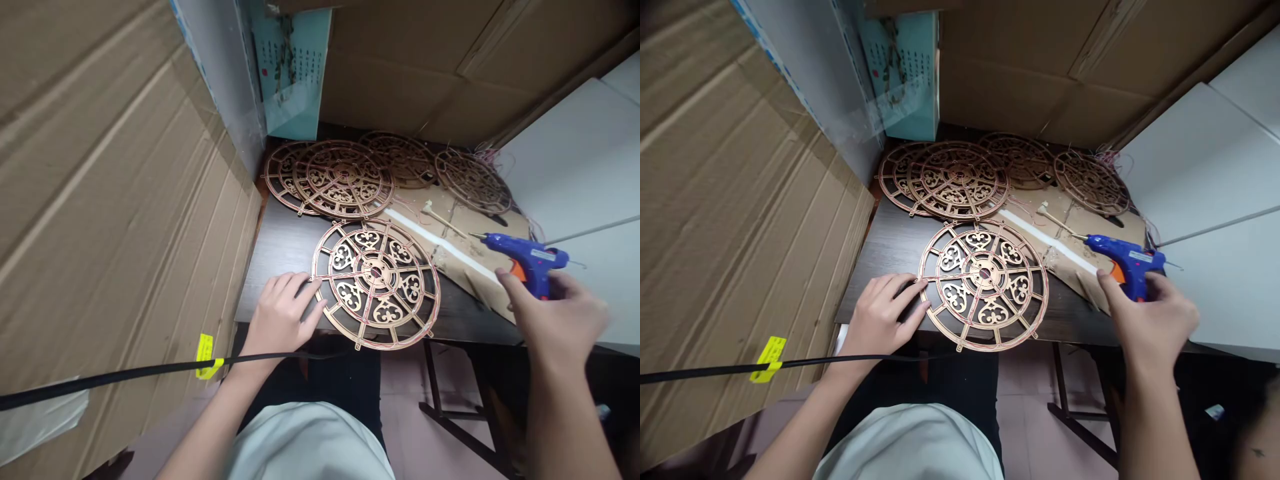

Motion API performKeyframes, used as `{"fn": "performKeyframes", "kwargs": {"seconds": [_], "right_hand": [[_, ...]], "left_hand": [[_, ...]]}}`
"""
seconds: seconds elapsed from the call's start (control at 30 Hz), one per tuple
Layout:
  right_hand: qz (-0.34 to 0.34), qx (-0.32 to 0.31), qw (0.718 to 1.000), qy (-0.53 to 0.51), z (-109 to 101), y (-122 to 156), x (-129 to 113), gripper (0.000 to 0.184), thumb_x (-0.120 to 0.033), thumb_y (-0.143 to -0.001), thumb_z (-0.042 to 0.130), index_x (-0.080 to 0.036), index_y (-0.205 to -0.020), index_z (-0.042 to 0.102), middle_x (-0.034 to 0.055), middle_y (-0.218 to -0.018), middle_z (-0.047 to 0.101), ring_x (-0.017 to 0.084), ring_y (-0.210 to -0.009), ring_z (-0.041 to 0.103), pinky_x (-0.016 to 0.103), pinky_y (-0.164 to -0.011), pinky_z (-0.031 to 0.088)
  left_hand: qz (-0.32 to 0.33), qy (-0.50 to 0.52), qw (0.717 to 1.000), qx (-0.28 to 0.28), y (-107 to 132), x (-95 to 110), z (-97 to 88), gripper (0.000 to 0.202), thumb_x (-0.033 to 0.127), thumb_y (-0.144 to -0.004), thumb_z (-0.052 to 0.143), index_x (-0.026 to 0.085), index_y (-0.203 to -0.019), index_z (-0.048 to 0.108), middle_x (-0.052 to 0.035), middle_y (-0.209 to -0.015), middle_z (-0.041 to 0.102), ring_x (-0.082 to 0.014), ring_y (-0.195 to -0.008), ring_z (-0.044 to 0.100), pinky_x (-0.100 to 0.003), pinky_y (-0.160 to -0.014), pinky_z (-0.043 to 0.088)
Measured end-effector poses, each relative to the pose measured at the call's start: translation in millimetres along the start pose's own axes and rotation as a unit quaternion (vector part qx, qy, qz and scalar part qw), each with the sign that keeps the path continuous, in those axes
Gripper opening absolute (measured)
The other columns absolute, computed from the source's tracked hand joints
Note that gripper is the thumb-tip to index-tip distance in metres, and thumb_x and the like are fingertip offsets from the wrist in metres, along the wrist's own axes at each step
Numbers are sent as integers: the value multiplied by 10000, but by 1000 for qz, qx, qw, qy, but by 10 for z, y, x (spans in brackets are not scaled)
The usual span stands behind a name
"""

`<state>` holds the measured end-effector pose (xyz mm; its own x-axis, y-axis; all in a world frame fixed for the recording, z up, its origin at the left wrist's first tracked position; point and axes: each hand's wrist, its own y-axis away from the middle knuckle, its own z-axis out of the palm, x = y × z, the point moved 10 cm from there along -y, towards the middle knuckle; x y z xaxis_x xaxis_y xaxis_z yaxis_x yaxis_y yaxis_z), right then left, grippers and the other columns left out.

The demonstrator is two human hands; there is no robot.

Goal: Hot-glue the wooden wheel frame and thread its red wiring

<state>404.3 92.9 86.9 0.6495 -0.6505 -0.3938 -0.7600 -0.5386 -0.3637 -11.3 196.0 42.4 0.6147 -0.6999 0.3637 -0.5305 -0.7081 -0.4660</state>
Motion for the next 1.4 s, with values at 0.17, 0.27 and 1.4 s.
{"fn": "performKeyframes", "kwargs": {"seconds": [0.17, 0.27, 1.4], "right_hand": [[-101, -13, 993, -59, -212, 562, -851, 399, -526, -707, 791, -155, -845, 733, -29, -546, 473, 107, -507, 398, 266, -546, 343], [-188, -39, 976, -101, -146, 857, -1259, 344, -493, -767, 759, -161, -846, 714, -28, -565, 503, 113, -518, 427, 259, -561, 361], [-117, -63, 984, -116, -149, 788, -648, 386, -545, -737, 773, -175, -827, 713, -27, -558, 508, 131, -524, 433, 286, -573, 365]], "left_hand": [[-5, 20, 999, 30, 14, -3, -42, 223, 224, -931, 661, 140, -1138, 674, -85, -1105, 690, -250, -1003, 607, -406, -871, 478], [-18, 47, 998, 40, -5, -30, -60, 176, 192, -924, 664, 148, -1093, 679, -66, -1073, 698, -231, -993, 611, -393, -888, 484], [19, 142, 976, -166, 177, -1, -47, 487, 301, -978, 631, 233, -1437, 485, -104, -1352, 598, -246, -1265, 515, -440, -1066, 475]]}}
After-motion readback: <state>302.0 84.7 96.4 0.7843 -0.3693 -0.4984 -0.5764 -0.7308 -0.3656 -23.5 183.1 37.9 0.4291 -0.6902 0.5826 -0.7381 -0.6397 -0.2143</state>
